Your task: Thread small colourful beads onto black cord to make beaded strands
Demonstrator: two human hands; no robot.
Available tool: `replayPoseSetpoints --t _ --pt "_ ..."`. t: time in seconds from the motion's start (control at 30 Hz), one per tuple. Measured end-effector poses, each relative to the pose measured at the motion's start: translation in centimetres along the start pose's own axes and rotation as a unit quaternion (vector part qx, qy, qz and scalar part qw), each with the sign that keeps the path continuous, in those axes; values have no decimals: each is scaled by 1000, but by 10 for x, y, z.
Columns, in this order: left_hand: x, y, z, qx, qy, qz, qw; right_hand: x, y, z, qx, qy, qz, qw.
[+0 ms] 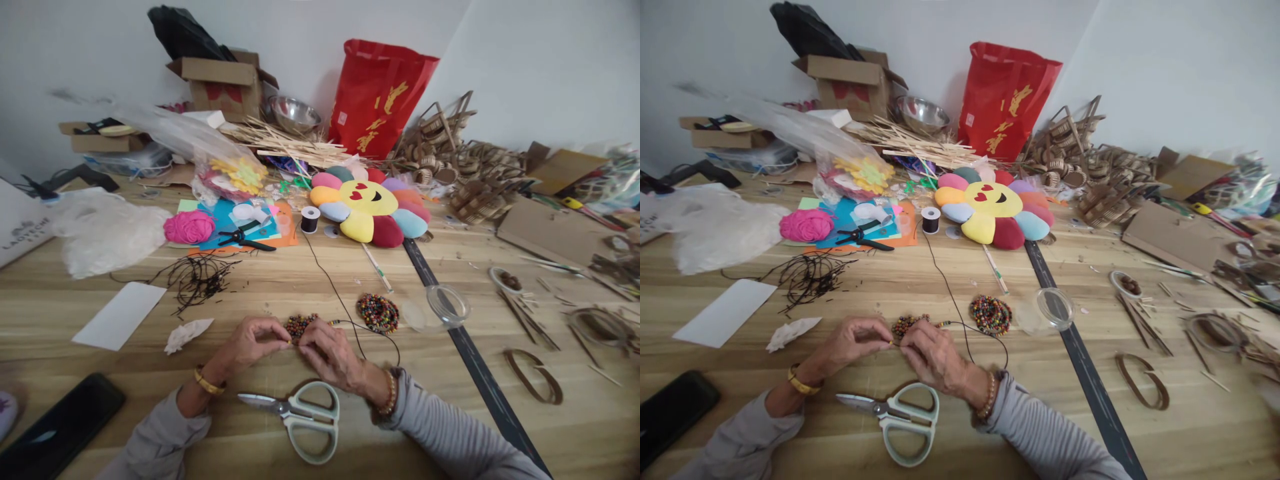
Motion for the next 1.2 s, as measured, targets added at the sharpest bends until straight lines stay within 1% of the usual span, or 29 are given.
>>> replayPoseSetpoints --t 0.33,0.67,0.87,1.07,1.2 --pt "3 3 0 14 -8 16 1000 1 1 -2 19 13 6 1000" --pt "0 5 0 13 1 2 1000 0 2 -1 14 5 -5 1000" --pt "0 8 -1 22 22 10 999 1 1 -1 5 -2 -10 1000" --pt "5 9 0 15 -4 33 999 1 2 1 1 -13 -24 1000" --pt "5 9 0 15 5 37 999 2 1 -1 4 -9 -19 1000"
Point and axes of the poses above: each hand's wrist, its own z-axis away from the middle knuckle, its own y-axis out of the palm, x = y × z, the point moved 7 cm from there along -z, towards the middle knuckle, and after that the axes turned 8 degrees about z, right-handed, at the moved point
